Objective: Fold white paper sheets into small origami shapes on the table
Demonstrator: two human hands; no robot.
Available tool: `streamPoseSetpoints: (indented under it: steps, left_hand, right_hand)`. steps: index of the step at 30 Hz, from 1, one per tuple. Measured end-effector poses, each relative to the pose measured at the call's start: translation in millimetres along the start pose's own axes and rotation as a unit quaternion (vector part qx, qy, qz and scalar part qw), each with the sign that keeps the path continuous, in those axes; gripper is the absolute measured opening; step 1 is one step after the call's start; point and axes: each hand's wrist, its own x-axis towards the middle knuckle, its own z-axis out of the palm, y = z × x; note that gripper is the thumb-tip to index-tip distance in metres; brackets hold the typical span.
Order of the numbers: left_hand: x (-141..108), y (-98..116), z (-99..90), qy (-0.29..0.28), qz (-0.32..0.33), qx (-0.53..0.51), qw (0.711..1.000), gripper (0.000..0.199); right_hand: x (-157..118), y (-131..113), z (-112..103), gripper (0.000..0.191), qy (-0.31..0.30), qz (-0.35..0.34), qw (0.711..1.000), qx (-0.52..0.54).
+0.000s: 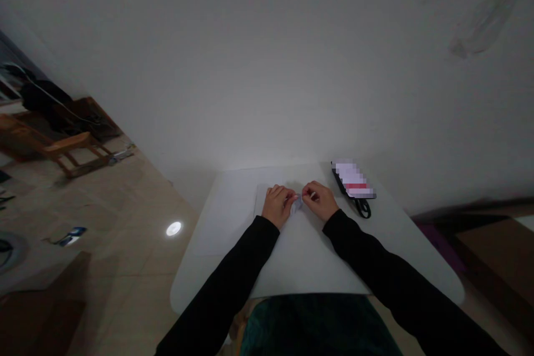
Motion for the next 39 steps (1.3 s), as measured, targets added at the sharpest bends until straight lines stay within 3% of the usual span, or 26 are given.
streamPoseSetpoints:
  steps: [5,8,17,24,32,39]
  left_hand:
    - [0,-19,-2.7,-0.019,0.008,0.0,1.0,0.022]
    - [-1,-26,-4.0,-0.037,0.006,-0.016,0.999,0.019]
    - [4,-22,-1.8,-0.09,0.015,-0.003,0.996,0.017]
    - [4,-24,-3.8,-0.152,0.03,0.038,0.987,0.01]
    - [-1,-15,0.8,-0.127,0.005,0.034,0.991,0.01]
    - [1,-7,-0.2,-0.148,-0.019,0.107,0.983,0.01]
  right_hand:
    - [0,15,-9,0.015,-0.131,-0.089,0.987,-0.03]
    - [1,21,-9,0.014,-0.169,-0.118,0.978,-0.037]
    - [-2,18,3,0.019,-0.152,-0.172,0.973,-0.001]
    - [-1,18,2,0.027,-0.177,-0.171,0.968,-0.053]
    - [0,17,0,0.028,-0.176,-0.185,0.965,-0.067]
    - [1,20,1,0.025,-0.173,-0.18,0.965,-0.075]
